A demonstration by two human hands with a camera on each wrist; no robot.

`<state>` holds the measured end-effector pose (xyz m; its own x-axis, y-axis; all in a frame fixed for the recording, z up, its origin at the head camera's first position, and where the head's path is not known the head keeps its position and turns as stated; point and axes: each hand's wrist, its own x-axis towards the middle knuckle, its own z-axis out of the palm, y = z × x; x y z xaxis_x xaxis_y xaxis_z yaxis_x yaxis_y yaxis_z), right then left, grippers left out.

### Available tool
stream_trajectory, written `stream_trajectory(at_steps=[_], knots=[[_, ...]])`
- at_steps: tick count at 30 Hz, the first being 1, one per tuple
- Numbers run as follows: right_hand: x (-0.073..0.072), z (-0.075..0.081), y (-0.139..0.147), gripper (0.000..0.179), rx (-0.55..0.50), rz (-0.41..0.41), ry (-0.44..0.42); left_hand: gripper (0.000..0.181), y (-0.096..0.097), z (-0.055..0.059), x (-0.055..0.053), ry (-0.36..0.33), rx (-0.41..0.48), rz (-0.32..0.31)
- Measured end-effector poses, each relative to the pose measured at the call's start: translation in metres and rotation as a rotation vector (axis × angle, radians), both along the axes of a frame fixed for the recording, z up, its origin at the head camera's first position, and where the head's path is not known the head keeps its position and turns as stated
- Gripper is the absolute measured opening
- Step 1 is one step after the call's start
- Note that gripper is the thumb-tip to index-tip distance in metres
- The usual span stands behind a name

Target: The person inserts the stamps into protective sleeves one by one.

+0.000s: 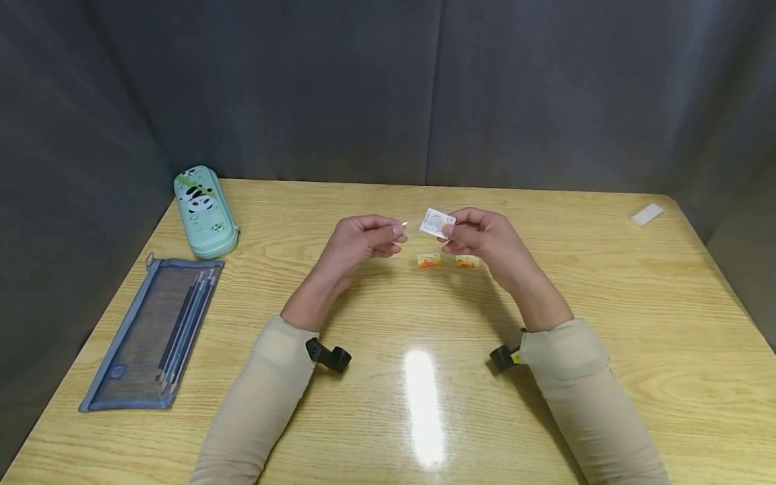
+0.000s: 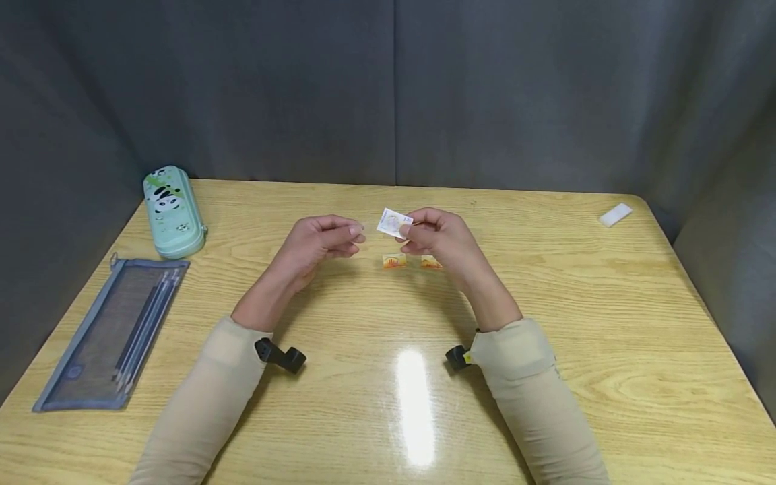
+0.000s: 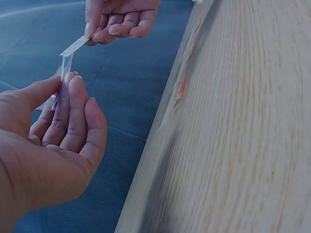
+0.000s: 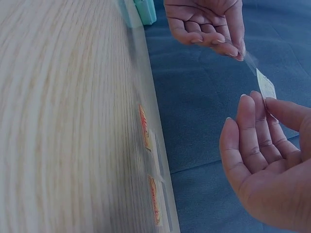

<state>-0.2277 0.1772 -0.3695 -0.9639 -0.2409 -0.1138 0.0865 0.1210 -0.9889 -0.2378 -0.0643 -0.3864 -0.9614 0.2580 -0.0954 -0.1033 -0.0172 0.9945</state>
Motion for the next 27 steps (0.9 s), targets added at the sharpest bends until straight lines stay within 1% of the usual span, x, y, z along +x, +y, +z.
stream_trajectory(at_steps=[3, 7, 16, 23, 27], knots=[[0.0001, 0.0003, -0.0004, 0.019, 0.006, -0.006, 0.005, 0.025, -0.0006, 0.0002, -0.0003, -0.006, 0.000, 0.000], [0.0002, 0.0000, -0.0016, 0.020, 0.016, -0.006, 0.005, 0.024, -0.0005, 0.0009, -0.0002, -0.031, 0.013, 0.003], [0.0008, -0.0004, -0.0023, 0.025, 0.098, 0.009, 0.021, 0.024, 0.0003, 0.0022, 0.0011, -0.035, 0.008, 0.014], [0.0020, -0.0008, -0.0010, 0.025, 0.165, 0.026, 0.041, 0.022, 0.0017, 0.0022, 0.0027, -0.004, -0.022, 0.021], [0.0026, -0.0006, -0.0016, 0.024, 0.195, 0.043, 0.035, 0.021, 0.0012, 0.0010, 0.0035, 0.015, -0.037, 0.017]])
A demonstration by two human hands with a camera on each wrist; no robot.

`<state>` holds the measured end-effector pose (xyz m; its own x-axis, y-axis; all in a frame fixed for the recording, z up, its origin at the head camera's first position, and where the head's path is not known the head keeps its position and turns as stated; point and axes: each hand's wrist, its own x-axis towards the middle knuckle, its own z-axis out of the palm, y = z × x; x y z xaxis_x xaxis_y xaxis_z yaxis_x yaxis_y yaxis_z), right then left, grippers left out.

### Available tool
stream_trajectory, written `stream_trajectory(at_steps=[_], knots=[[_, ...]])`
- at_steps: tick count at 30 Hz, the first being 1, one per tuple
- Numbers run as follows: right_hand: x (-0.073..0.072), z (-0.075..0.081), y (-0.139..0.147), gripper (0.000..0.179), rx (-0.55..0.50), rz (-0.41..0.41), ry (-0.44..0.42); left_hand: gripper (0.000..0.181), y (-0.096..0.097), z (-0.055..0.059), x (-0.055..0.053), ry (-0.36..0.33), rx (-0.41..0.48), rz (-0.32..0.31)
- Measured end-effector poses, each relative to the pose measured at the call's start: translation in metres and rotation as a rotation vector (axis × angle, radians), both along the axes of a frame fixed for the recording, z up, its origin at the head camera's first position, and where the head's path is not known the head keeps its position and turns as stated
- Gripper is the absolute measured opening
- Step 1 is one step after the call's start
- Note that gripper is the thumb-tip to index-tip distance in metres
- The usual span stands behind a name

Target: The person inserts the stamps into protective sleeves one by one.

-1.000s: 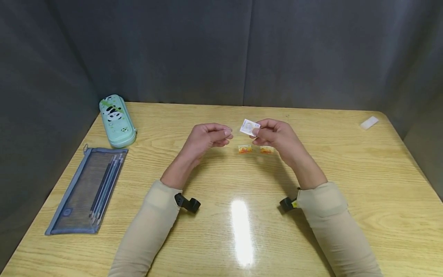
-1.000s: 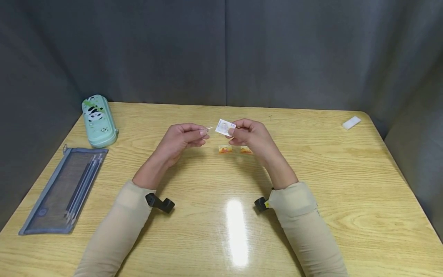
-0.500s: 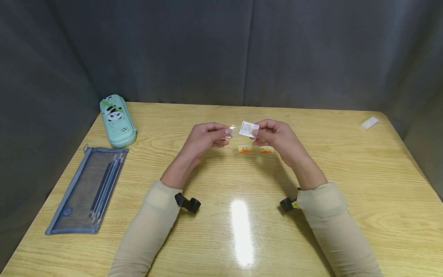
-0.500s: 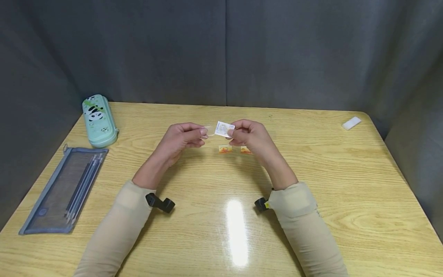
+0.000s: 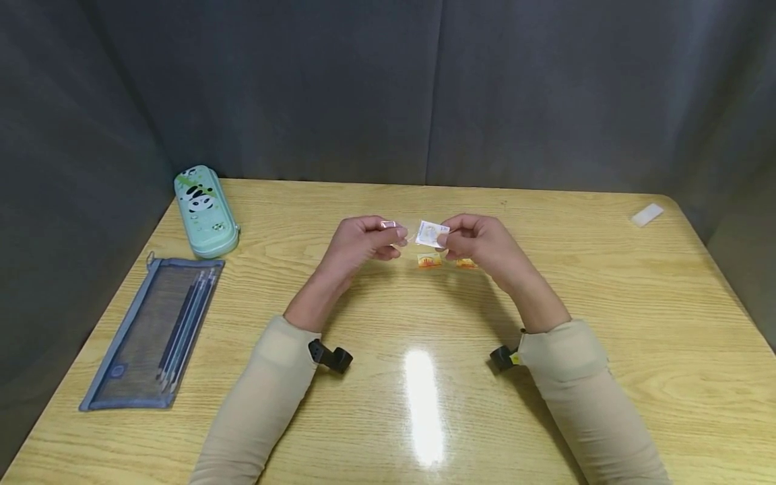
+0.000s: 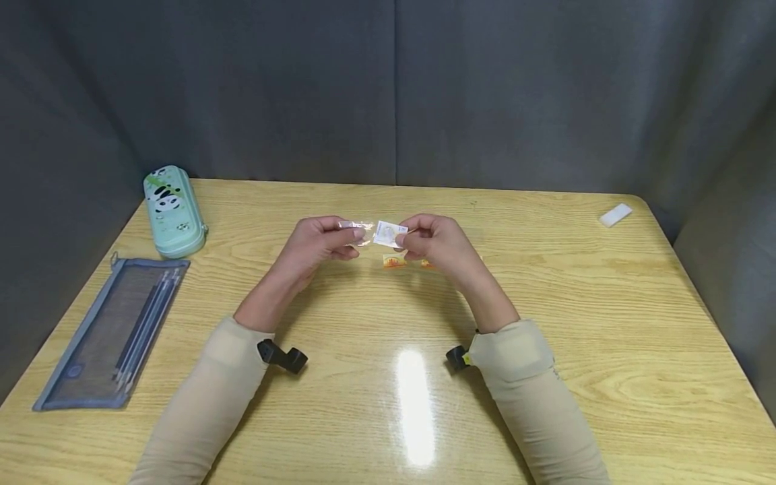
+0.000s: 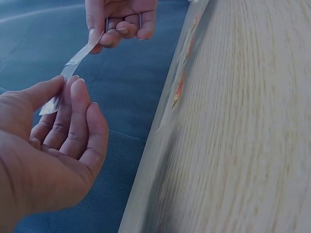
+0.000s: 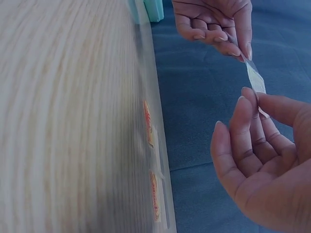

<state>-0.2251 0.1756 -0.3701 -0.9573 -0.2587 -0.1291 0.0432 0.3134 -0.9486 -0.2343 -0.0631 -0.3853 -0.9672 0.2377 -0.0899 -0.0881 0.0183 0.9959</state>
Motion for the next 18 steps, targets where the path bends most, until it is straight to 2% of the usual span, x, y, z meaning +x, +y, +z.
stream_trajectory(at_steps=[9, 18], knots=[[-0.0006, -0.0013, 0.0003, 0.025, 0.042, 0.027, -0.029, 0.024, -0.0004, -0.0007, 0.0002, -0.002, -0.011, 0.004], [-0.0015, -0.0036, -0.0006, 0.029, 0.009, 0.036, -0.012, 0.026, 0.0013, -0.0007, 0.0001, 0.007, -0.022, -0.001]])
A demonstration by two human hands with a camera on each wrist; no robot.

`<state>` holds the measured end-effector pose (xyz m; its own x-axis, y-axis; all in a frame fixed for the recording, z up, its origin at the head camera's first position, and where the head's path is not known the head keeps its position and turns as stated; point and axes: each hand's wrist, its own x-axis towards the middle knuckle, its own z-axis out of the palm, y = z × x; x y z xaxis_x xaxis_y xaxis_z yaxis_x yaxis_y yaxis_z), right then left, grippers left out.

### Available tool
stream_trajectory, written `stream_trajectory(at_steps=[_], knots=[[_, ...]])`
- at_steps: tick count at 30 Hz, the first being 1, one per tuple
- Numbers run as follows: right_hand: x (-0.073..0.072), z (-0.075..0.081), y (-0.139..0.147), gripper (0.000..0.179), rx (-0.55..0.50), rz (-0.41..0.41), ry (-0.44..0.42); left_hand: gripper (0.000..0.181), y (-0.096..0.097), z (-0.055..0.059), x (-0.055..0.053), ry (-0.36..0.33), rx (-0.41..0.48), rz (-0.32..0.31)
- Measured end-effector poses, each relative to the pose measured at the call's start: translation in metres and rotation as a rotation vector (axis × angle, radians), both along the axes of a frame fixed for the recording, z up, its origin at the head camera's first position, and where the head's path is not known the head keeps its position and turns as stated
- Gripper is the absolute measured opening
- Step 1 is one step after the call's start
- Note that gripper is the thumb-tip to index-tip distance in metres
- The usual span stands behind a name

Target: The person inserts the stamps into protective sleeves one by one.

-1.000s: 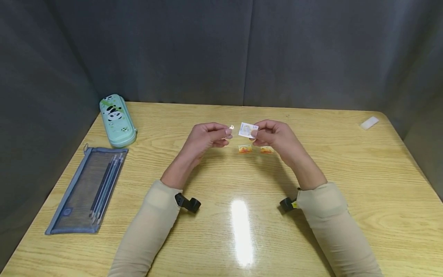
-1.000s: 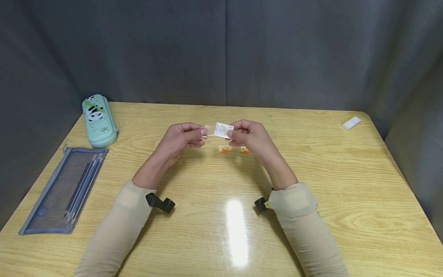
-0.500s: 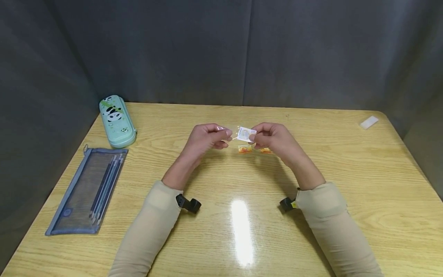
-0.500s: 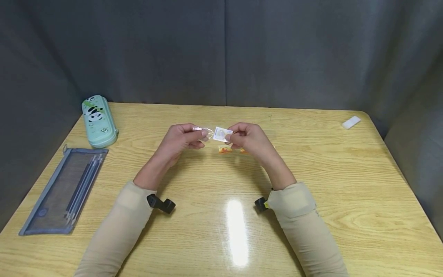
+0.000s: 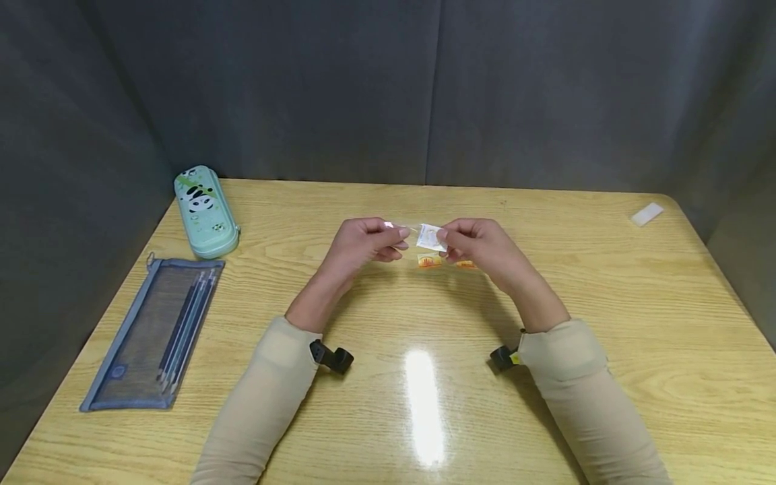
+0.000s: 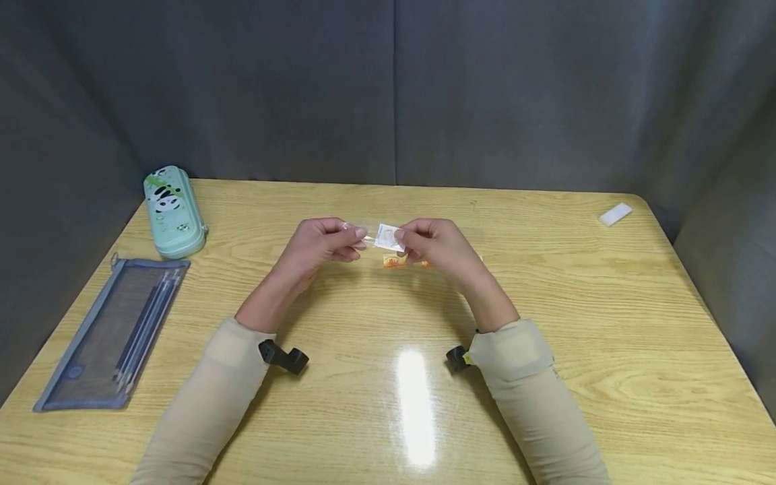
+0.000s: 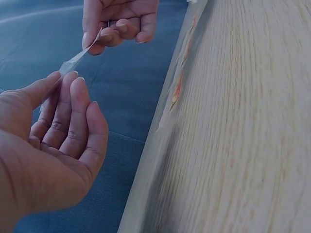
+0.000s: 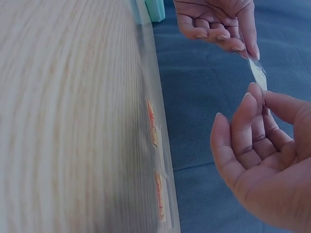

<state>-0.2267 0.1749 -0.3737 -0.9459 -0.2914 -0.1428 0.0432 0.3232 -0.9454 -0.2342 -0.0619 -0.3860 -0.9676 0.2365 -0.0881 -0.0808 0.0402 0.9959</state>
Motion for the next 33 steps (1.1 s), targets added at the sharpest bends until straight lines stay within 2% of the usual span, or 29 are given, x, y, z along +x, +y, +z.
stream_trajectory(at_steps=[10, 18, 24, 31, 33], knots=[[0.0002, 0.0012, 0.0023, 0.027, 0.049, 0.022, 0.007, 0.022, -0.0001, 0.0021, 0.0010, -0.004, -0.011, 0.011], [-0.0004, 0.0004, 0.0029, 0.029, 0.056, 0.025, 0.010, 0.037, 0.0006, 0.0004, 0.0005, -0.017, -0.013, 0.004], [-0.0007, -0.0004, 0.0016, 0.030, 0.047, 0.012, -0.001, 0.030, 0.0033, 0.0004, 0.0008, -0.018, -0.022, -0.003], [-0.0006, -0.0006, 0.0019, 0.029, 0.041, -0.004, 0.000, 0.034, 0.0040, -0.0006, 0.0016, -0.022, -0.021, 0.013], [-0.0003, -0.0004, 0.0018, 0.029, 0.042, -0.006, 0.003, 0.030, 0.0040, -0.0004, 0.0021, -0.021, -0.020, 0.017]])
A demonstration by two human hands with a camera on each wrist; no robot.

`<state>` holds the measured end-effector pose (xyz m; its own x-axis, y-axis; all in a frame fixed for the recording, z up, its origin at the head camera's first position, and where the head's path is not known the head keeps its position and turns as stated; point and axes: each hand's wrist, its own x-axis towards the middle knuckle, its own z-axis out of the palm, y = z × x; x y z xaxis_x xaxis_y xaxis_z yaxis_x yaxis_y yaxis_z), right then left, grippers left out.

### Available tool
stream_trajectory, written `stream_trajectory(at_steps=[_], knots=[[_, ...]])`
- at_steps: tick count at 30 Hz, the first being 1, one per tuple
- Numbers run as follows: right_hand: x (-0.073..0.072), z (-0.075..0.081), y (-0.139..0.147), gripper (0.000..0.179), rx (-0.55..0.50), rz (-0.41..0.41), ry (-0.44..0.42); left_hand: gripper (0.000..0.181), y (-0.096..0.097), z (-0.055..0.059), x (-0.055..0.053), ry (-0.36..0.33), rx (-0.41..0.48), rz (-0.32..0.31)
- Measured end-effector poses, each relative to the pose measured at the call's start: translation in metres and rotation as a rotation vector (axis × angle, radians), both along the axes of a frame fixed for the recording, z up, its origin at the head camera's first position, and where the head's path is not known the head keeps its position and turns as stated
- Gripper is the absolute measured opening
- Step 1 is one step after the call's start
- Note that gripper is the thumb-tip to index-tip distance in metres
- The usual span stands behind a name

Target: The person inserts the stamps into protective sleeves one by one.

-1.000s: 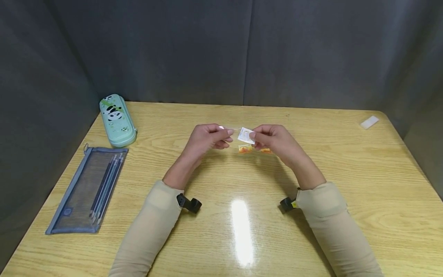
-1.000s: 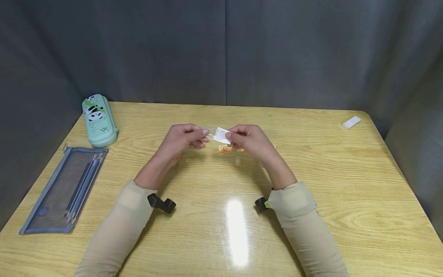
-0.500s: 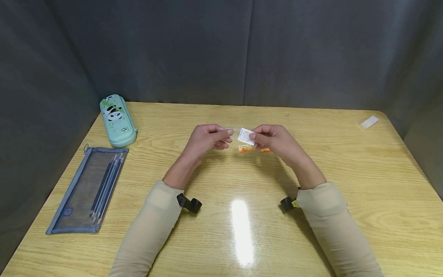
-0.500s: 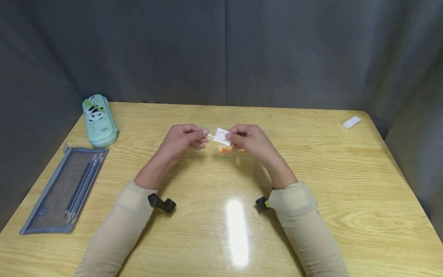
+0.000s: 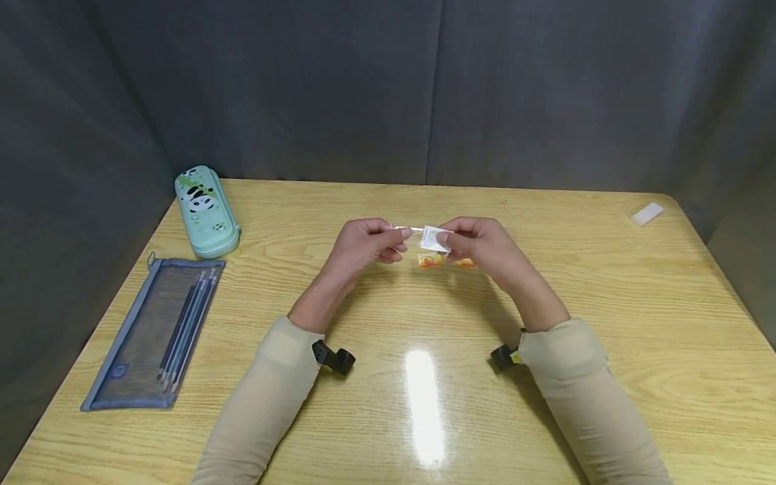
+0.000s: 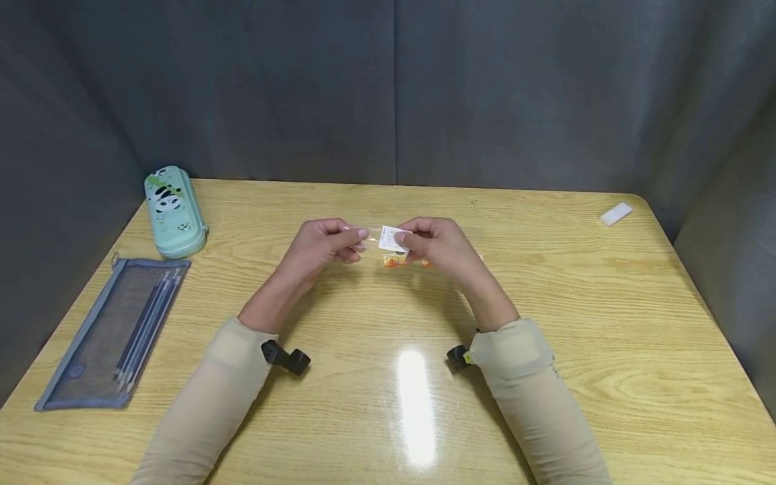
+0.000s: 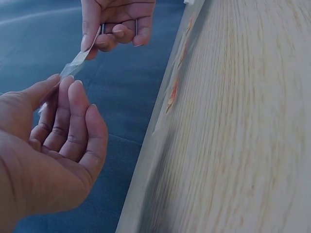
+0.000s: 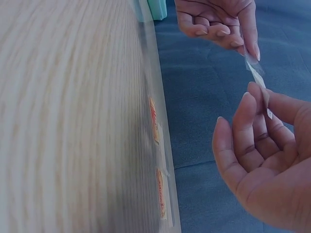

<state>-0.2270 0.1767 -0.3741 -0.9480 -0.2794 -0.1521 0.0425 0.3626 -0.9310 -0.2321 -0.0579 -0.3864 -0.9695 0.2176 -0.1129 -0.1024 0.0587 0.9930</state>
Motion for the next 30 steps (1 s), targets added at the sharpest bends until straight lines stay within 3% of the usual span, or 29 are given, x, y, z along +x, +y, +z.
stream_trajectory(at_steps=[6, 14, 21, 30], knots=[[0.0007, 0.0000, -0.0007, 0.029, -0.005, 0.001, 0.006, 0.021, 0.0002, 0.0001, 0.0001, -0.008, 0.017, 0.017], [0.0012, 0.0006, -0.0005, 0.027, 0.026, 0.010, 0.011, 0.032, 0.0015, 0.0009, 0.0002, -0.016, 0.006, 0.009], [0.0020, 0.0016, 0.0000, 0.028, 0.064, 0.026, 0.008, 0.021, 0.0018, 0.0016, 0.0011, -0.012, -0.004, 0.016], [0.0030, 0.0021, -0.0007, 0.029, 0.086, 0.058, -0.001, 0.023, 0.0019, -0.0037, -0.0001, 0.019, -0.012, 0.004]])
